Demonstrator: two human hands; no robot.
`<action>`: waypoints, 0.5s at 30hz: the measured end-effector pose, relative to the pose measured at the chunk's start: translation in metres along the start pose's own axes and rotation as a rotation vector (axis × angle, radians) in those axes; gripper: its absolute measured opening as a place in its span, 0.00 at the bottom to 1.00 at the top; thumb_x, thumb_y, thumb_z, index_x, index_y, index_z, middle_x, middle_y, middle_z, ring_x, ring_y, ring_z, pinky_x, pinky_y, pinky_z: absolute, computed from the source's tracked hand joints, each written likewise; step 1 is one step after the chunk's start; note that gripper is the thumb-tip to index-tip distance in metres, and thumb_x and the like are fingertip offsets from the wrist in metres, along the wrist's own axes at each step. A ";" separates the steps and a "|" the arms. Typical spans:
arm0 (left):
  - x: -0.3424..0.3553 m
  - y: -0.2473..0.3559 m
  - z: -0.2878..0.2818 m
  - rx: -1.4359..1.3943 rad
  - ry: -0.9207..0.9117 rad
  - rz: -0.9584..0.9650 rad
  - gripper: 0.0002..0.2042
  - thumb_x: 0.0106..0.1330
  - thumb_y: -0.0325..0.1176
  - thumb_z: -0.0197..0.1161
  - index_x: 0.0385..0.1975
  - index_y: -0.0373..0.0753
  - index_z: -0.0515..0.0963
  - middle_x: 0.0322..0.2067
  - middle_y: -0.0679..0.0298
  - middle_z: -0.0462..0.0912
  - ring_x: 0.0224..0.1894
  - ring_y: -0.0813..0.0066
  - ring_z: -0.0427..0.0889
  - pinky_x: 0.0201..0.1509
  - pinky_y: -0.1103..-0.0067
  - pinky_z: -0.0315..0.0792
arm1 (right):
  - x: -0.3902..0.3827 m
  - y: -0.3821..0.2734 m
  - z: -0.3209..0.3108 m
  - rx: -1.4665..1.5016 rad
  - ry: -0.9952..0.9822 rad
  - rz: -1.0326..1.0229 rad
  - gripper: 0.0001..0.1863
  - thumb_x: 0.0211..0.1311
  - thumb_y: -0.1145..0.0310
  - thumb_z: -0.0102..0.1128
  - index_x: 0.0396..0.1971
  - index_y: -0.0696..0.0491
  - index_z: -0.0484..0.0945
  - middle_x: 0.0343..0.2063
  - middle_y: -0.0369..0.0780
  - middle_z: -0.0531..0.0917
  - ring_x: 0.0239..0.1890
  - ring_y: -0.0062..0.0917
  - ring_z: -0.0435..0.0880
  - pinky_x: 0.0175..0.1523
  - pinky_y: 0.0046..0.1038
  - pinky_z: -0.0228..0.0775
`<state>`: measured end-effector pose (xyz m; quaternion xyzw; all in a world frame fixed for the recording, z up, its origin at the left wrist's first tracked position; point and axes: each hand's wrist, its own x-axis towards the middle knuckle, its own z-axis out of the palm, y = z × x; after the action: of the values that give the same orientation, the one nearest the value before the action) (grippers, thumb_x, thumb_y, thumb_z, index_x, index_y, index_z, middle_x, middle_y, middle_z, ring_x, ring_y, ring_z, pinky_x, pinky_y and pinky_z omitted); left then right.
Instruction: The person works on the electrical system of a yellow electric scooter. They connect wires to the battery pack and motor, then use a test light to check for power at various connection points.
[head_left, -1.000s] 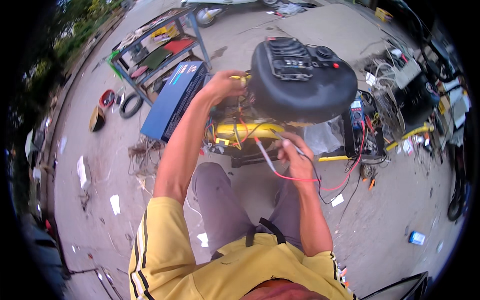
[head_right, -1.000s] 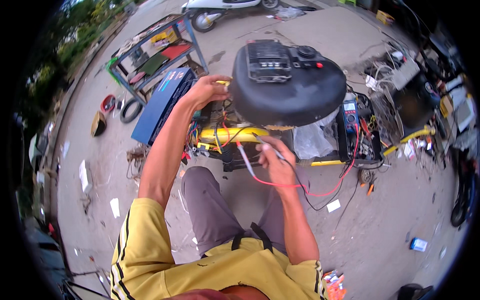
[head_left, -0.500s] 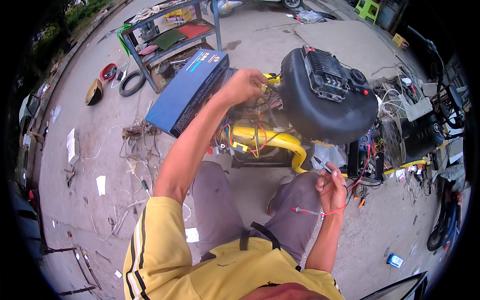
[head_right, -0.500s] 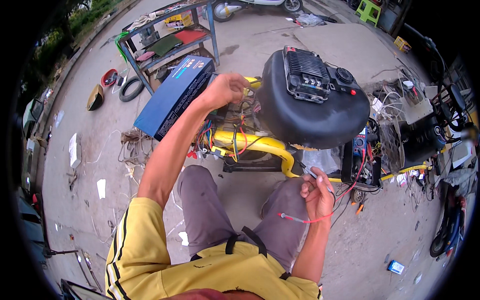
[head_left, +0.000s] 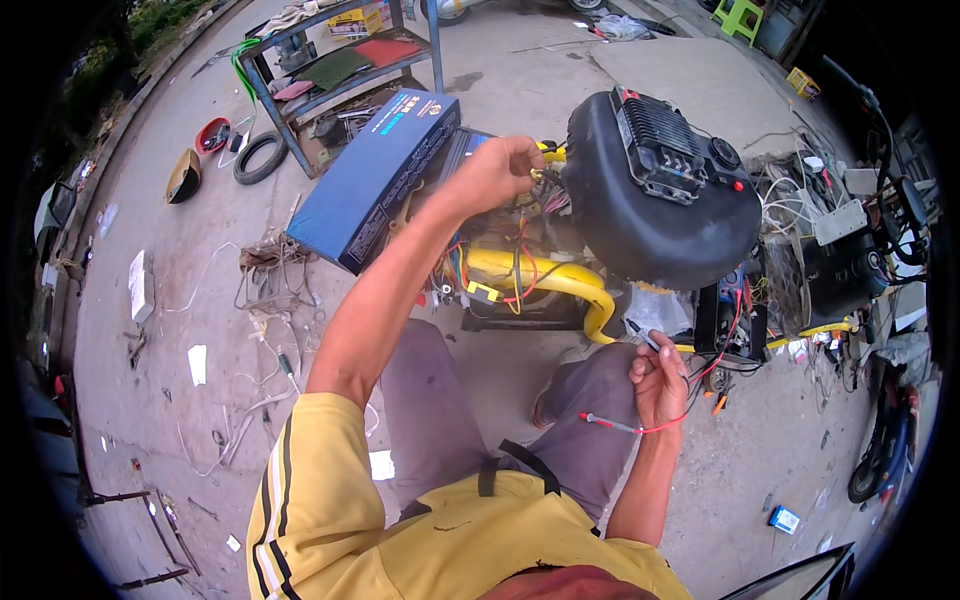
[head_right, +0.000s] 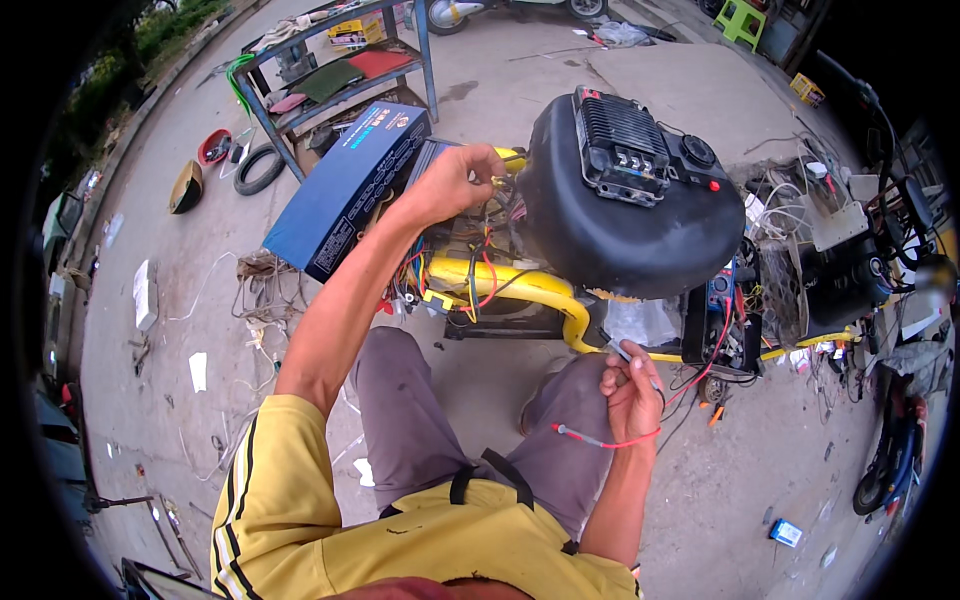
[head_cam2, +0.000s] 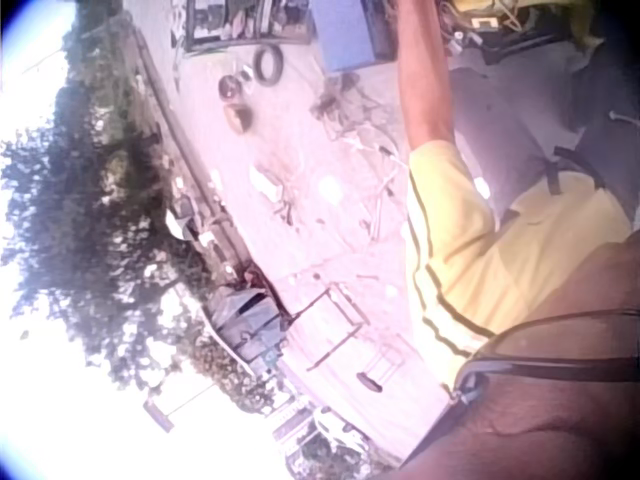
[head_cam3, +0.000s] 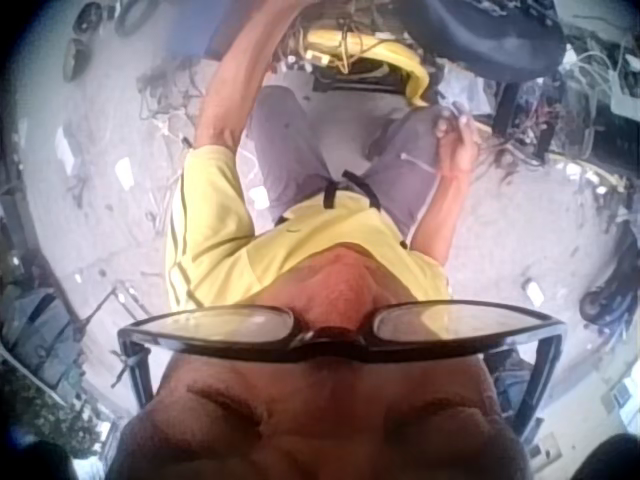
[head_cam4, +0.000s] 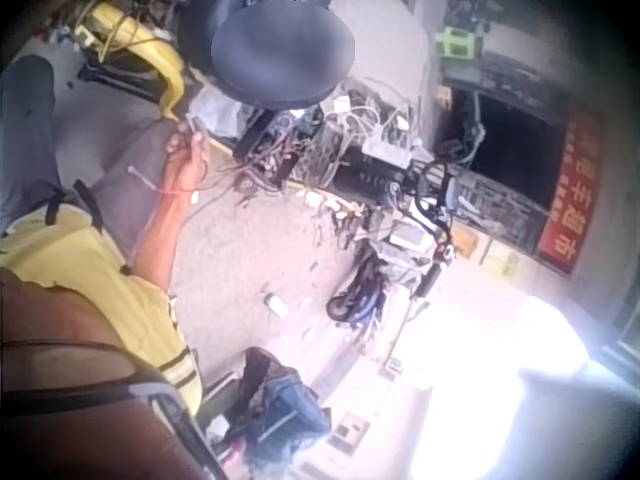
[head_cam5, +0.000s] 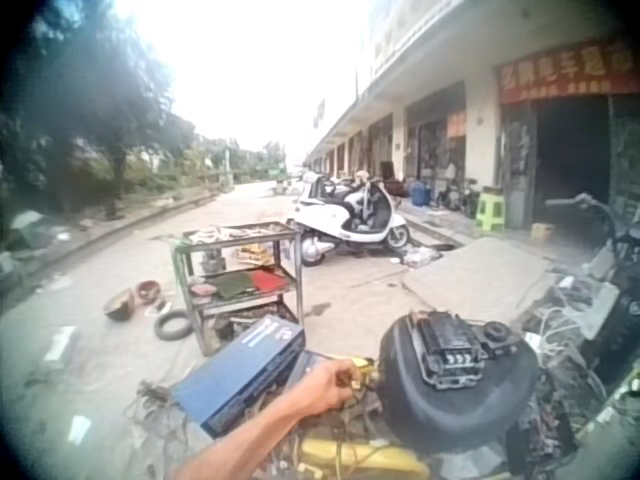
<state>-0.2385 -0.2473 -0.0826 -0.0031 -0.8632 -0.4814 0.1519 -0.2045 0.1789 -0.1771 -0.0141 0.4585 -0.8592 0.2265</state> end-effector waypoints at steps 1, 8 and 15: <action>-0.001 0.001 0.000 -0.003 0.006 0.010 0.12 0.59 0.22 0.68 0.43 0.35 0.83 0.30 0.64 0.85 0.36 0.76 0.81 0.43 0.75 0.76 | 0.000 0.000 0.000 0.008 0.004 -0.001 0.21 0.78 0.63 0.61 0.62 0.60 0.76 0.40 0.44 0.87 0.34 0.24 0.81 0.37 0.26 0.74; -0.004 0.000 0.004 0.066 0.048 0.044 0.12 0.59 0.22 0.68 0.43 0.35 0.81 0.30 0.64 0.84 0.37 0.74 0.81 0.45 0.74 0.76 | 0.000 0.004 -0.008 0.096 0.005 -0.007 0.21 0.79 0.66 0.60 0.63 0.62 0.75 0.41 0.47 0.86 0.36 0.26 0.82 0.41 0.27 0.74; -0.006 0.002 0.003 0.076 0.054 0.061 0.13 0.59 0.23 0.67 0.44 0.35 0.80 0.30 0.64 0.82 0.36 0.74 0.80 0.44 0.73 0.75 | 0.000 0.006 -0.010 0.100 0.005 -0.021 0.21 0.79 0.66 0.60 0.63 0.63 0.74 0.41 0.47 0.85 0.37 0.26 0.80 0.41 0.27 0.74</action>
<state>-0.2330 -0.2425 -0.0841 -0.0108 -0.8760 -0.4434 0.1898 -0.2042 0.1838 -0.1880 -0.0052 0.4156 -0.8834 0.2167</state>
